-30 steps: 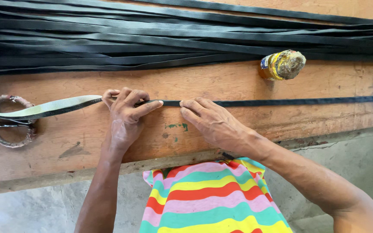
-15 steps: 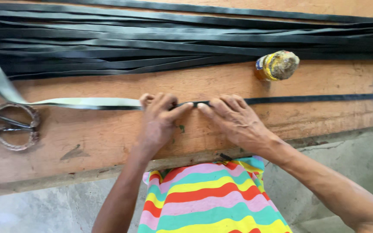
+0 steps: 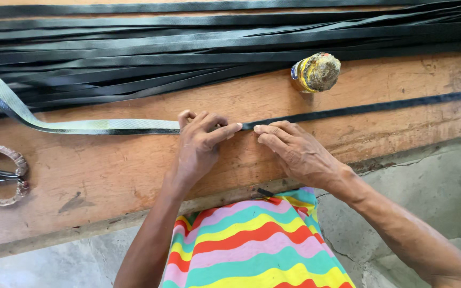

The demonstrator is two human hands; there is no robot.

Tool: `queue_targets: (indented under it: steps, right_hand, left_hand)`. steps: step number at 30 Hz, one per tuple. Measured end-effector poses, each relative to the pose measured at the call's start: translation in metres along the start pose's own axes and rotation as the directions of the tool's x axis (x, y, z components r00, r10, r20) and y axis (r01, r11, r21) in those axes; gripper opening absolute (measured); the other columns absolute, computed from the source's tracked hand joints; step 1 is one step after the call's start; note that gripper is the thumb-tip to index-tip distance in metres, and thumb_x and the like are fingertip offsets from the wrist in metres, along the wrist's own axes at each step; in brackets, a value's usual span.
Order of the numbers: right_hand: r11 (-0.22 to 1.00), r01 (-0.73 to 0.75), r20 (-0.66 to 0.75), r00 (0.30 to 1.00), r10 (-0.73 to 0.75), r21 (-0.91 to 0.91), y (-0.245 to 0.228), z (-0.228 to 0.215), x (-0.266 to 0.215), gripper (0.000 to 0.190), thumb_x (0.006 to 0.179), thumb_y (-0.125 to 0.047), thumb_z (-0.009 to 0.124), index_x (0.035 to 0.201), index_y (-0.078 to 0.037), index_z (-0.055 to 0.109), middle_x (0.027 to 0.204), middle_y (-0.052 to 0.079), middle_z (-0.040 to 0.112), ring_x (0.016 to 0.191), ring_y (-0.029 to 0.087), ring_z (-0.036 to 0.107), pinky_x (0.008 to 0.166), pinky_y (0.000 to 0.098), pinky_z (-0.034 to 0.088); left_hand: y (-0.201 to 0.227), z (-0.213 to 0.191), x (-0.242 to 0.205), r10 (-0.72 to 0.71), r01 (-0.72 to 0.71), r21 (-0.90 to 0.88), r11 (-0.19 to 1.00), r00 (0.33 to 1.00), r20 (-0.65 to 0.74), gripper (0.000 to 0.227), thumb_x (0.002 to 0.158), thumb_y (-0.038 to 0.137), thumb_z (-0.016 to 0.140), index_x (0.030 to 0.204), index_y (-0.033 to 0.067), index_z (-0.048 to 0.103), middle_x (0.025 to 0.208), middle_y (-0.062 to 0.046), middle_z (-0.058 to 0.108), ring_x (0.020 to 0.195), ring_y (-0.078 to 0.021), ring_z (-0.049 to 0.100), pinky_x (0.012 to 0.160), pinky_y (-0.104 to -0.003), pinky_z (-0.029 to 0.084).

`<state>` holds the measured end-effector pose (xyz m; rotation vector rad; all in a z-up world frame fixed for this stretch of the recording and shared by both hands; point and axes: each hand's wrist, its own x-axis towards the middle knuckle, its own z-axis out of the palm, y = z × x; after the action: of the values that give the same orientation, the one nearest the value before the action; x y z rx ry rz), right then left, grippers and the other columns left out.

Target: The person applies glue to black rubber straps using a small bottle, then presses a white fabric strap onto the glued area. The person repeats this process for multiple straps, aligning and smoothing them on a wooden workbench.

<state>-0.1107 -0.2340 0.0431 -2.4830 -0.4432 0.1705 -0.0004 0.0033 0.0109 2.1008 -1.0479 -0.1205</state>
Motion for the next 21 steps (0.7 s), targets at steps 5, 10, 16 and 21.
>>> queue_targets:
  steps: [5, 10, 16, 21]
  right_hand:
    - [0.997, 0.041, -0.051, 0.998, -0.045, -0.069, 0.001, 0.0, 0.002, 0.04, 0.082, -0.002, 0.066, 0.121, -0.003, 0.06, 0.137, 0.011, 0.061, 0.131, 0.035, 0.053, 0.11, 0.0459, 0.044]
    - [0.998, 0.032, -0.031, 0.999, -0.034, -0.062, 0.006, 0.0, 0.002, 0.042, 0.08, -0.002, 0.066, 0.122, -0.004, 0.06, 0.139, 0.011, 0.061, 0.133, 0.034, 0.053, 0.112, 0.0457, 0.043]
    - [0.998, 0.012, -0.018, 1.0, -0.013, -0.059, 0.006, 0.003, 0.001, 0.044, 0.08, -0.001, 0.065, 0.123, -0.004, 0.06, 0.137, 0.01, 0.061, 0.131, 0.034, 0.053, 0.111, 0.0459, 0.042]
    - [0.996, 0.029, -0.032, 0.999, -0.032, -0.09, 0.006, 0.005, 0.004, 0.046, 0.087, -0.006, 0.064, 0.133, -0.005, 0.058, 0.134, 0.012, 0.061, 0.13, 0.034, 0.053, 0.11, 0.0462, 0.042]
  left_hand:
    - [-0.007, -0.01, -0.003, 0.018, -0.019, 0.057, 0.998, 1.0, 0.02, 0.055, 0.07, -0.012, 0.07, 0.109, 0.026, 0.078, 0.098, 0.004, 0.068, 0.094, -0.0186, 0.062, 0.093, -0.045, 0.033]
    - [-0.011, -0.013, -0.007, 0.007, -0.012, 0.086, 0.996, 0.999, 0.053, 0.06, 0.063, -0.012, 0.069, 0.109, 0.0253, 0.079, 0.098, 0.004, 0.066, 0.095, -0.0206, 0.06, 0.093, -0.045, 0.032]
    - [-0.009, -0.012, -0.008, -0.001, -0.005, 0.091, 0.996, 0.998, 0.065, 0.059, 0.063, -0.012, 0.069, 0.109, 0.0251, 0.079, 0.099, 0.004, 0.066, 0.098, -0.0206, 0.06, 0.093, -0.045, 0.031]
    - [-0.008, -0.012, -0.008, -0.011, 0.001, 0.112, 0.994, 0.996, 0.091, 0.059, 0.063, -0.011, 0.069, 0.109, 0.0234, 0.08, 0.1, 0.002, 0.065, 0.099, -0.021, 0.06, 0.094, -0.045, 0.032]
